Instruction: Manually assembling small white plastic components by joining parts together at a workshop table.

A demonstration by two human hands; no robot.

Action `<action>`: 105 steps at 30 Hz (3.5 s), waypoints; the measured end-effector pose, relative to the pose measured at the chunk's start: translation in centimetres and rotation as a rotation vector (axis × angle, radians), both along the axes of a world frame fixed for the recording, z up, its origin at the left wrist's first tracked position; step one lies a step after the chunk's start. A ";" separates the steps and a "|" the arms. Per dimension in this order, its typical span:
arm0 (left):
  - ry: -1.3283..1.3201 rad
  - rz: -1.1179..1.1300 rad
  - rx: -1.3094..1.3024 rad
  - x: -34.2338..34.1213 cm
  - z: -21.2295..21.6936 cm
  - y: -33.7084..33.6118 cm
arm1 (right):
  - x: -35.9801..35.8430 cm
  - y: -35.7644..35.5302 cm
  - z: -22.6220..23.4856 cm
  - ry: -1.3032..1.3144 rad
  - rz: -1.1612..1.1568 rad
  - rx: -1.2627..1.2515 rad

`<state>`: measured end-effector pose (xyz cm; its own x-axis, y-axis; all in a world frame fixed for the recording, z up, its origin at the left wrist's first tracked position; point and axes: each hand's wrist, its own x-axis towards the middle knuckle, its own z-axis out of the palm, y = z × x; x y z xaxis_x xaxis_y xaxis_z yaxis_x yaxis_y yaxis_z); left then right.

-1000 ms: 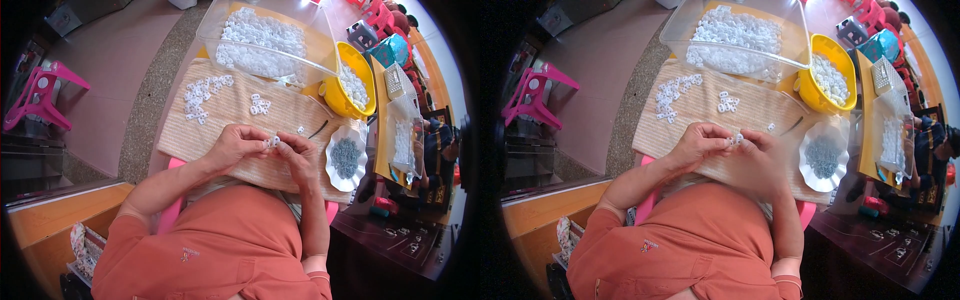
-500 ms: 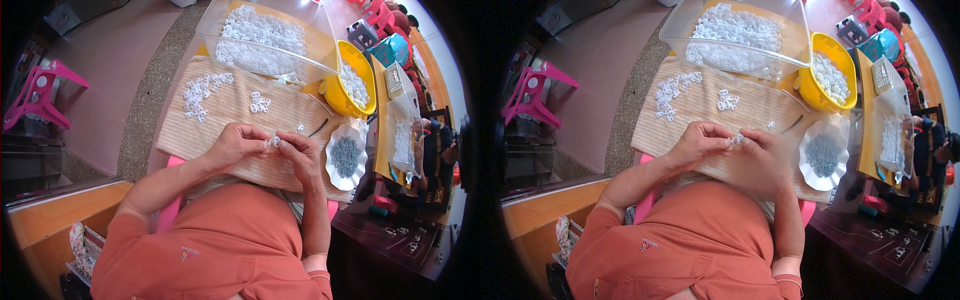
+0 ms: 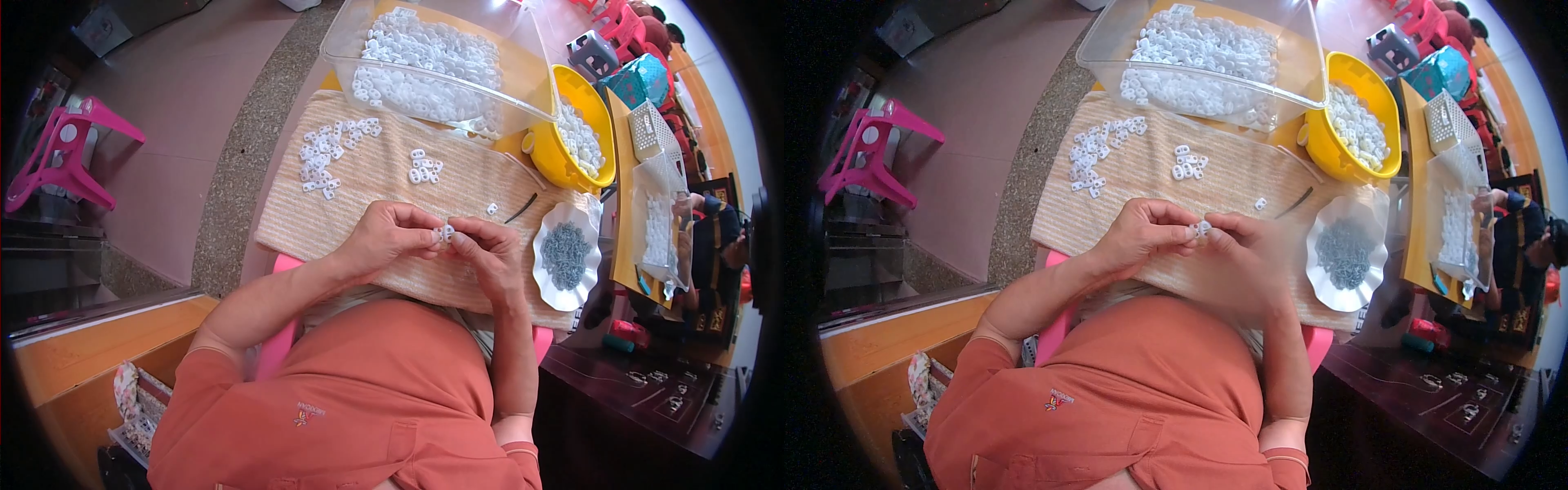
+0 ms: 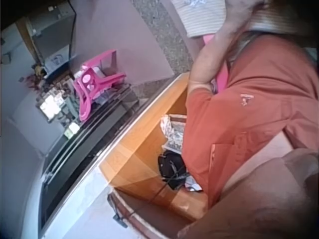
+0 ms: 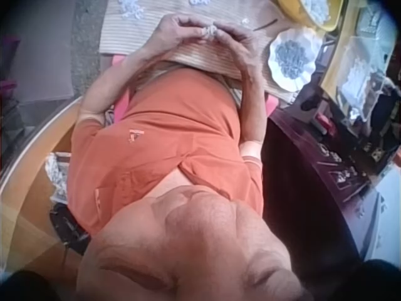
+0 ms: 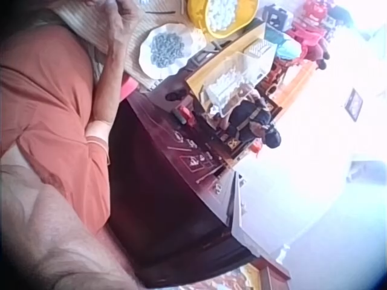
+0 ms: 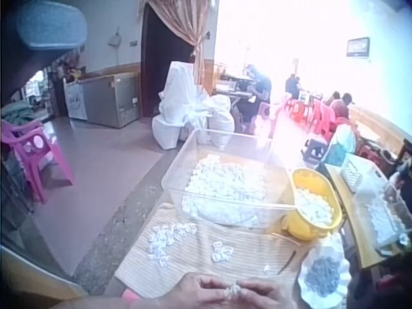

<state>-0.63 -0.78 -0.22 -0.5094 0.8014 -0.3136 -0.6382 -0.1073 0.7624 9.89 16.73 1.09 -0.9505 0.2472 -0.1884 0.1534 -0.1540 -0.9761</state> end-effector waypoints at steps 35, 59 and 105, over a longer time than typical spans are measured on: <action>-0.127 -0.086 0.142 0.0 0.6 0.0 | 0.7 -1.6 -0.4 0.103 -0.082 -0.201; 0.029 -0.122 0.253 0.2 0.7 -0.3 | 0.3 -2.8 0.4 0.229 -0.006 -0.343; 1.699 0.481 -0.955 -6.7 0.7 -3.3 | 5.0 8.7 3.1 0.297 -0.438 0.610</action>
<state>-7.35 -4.12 0.52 -0.7714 0.4332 0.4661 0.6102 0.7115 0.3486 14.92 25.45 4.23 -0.7327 0.5864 0.3453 -0.0765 0.4333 -0.8980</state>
